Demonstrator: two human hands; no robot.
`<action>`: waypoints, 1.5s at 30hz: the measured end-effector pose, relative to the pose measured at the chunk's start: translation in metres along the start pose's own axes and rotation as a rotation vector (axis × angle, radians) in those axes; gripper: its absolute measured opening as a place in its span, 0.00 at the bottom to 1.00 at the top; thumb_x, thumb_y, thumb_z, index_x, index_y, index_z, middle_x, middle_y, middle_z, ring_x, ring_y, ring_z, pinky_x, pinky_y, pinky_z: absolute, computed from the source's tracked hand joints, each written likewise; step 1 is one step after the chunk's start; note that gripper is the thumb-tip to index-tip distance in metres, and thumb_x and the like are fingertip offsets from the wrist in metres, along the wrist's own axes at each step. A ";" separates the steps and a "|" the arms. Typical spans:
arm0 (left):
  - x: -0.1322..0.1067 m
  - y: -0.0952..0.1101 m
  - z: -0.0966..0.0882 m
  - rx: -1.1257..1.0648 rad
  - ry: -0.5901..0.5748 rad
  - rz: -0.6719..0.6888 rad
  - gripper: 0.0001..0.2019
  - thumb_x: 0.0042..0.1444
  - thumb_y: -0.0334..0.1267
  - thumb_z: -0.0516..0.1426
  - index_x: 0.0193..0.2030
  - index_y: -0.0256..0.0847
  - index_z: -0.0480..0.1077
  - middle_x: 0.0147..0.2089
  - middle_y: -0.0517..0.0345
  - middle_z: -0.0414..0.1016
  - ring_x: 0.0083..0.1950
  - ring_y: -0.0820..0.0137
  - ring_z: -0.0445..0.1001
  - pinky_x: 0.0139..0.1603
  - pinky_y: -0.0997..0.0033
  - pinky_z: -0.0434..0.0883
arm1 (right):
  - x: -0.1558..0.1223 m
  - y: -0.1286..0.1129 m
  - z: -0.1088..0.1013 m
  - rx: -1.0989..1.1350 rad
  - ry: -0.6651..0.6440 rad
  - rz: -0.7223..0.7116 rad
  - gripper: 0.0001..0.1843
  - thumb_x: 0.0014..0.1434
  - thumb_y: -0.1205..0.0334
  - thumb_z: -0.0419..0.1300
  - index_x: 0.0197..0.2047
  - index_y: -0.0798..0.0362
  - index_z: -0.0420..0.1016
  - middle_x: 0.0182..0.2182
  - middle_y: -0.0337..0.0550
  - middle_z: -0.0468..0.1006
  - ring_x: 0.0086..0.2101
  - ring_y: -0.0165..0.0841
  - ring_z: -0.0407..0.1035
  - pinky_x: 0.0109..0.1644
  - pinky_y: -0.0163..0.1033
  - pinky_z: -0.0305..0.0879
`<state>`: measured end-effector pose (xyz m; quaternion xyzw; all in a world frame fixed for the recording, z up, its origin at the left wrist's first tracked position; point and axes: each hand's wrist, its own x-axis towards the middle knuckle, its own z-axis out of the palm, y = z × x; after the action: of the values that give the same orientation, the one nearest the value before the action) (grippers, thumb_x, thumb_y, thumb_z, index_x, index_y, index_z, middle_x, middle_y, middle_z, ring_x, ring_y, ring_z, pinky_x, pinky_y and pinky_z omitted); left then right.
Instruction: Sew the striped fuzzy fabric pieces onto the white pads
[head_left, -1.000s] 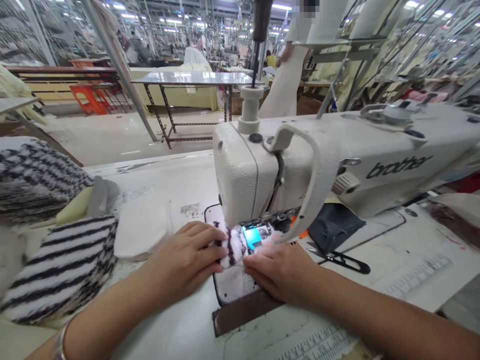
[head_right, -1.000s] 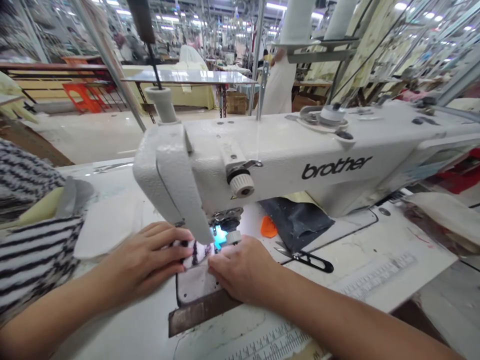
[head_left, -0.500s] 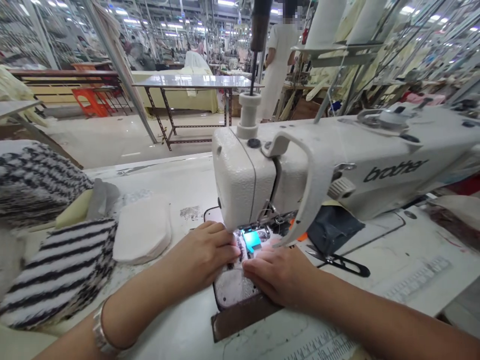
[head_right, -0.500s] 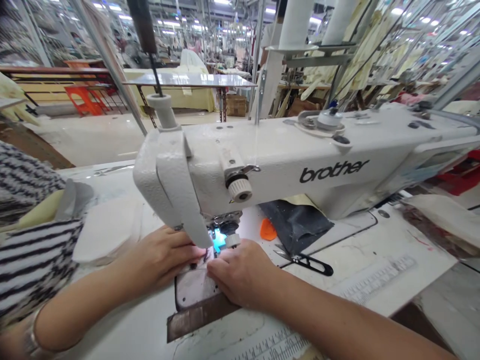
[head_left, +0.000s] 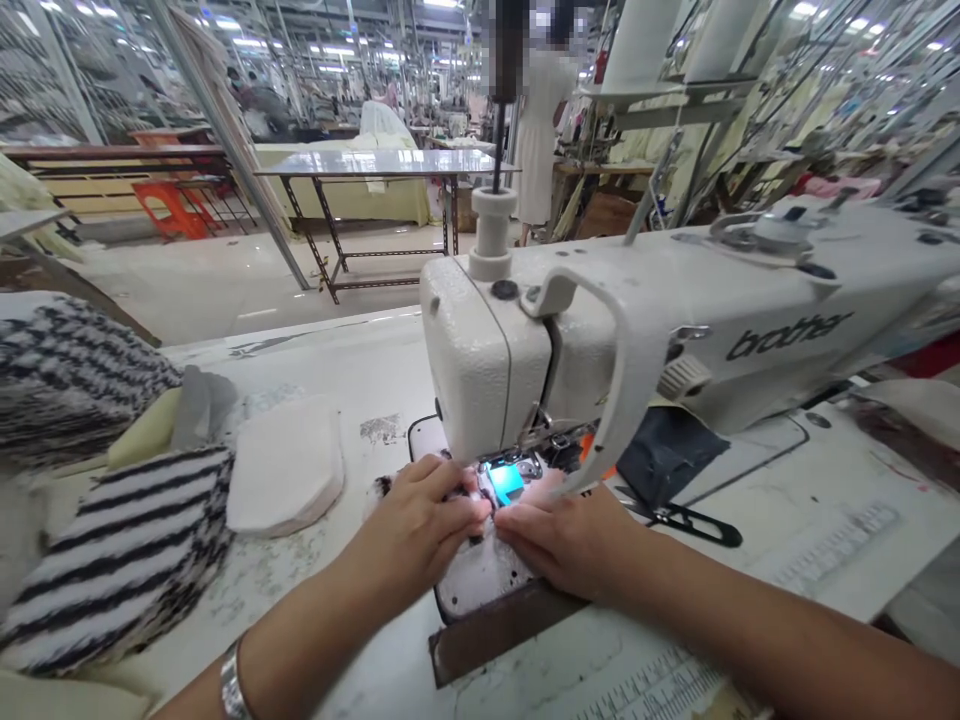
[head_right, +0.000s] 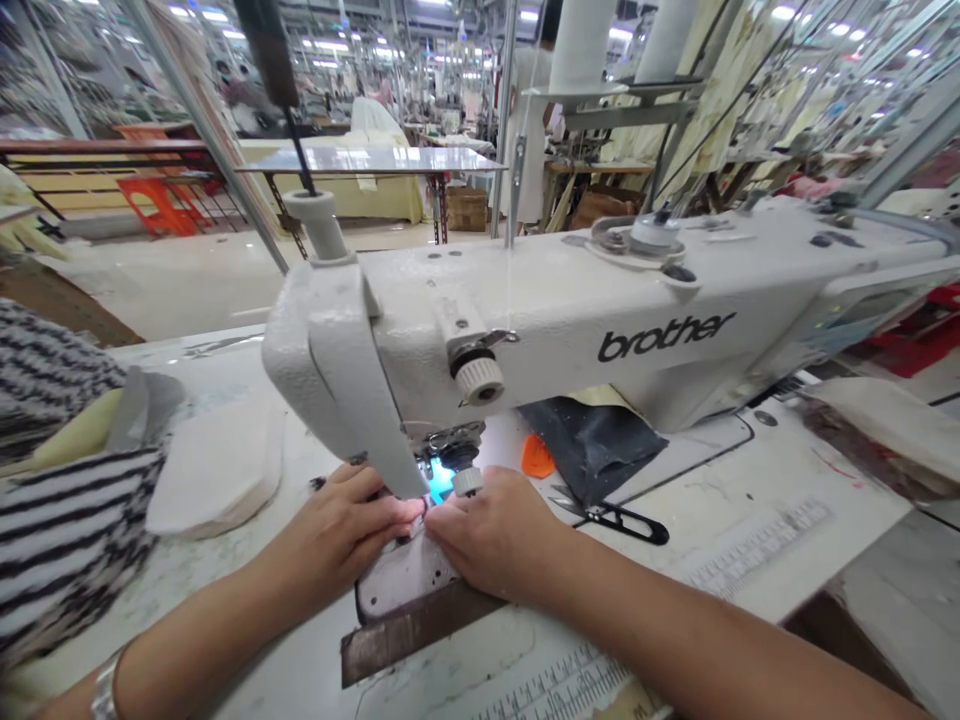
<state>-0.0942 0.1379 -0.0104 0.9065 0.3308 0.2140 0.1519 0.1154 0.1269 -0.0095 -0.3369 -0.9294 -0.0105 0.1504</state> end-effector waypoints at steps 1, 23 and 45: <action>0.000 0.001 0.001 0.011 0.007 -0.014 0.08 0.61 0.33 0.51 0.37 0.43 0.72 0.38 0.55 0.68 0.40 0.65 0.63 0.41 0.64 0.62 | 0.000 0.000 0.000 0.009 0.004 0.000 0.12 0.62 0.64 0.49 0.30 0.52 0.70 0.22 0.37 0.71 0.25 0.31 0.61 0.31 0.38 0.45; -0.001 -0.008 -0.006 -0.009 -0.015 0.012 0.10 0.61 0.35 0.51 0.37 0.43 0.74 0.39 0.54 0.68 0.41 0.65 0.65 0.44 0.64 0.66 | -0.009 0.006 0.001 0.049 0.009 0.057 0.18 0.64 0.60 0.46 0.33 0.52 0.75 0.21 0.42 0.72 0.26 0.32 0.64 0.33 0.36 0.53; -0.017 0.050 -0.009 -0.206 0.034 -0.423 0.08 0.60 0.33 0.47 0.44 0.39 0.64 0.46 0.51 0.65 0.48 0.61 0.66 0.48 0.54 0.67 | -0.025 -0.017 -0.021 0.096 -0.055 -0.216 0.09 0.61 0.64 0.52 0.32 0.54 0.71 0.23 0.38 0.72 0.26 0.30 0.61 0.30 0.38 0.45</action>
<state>-0.0833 0.0906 0.0131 0.7930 0.4922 0.2253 0.2794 0.1284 0.0960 0.0049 -0.2275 -0.9634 0.0270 0.1389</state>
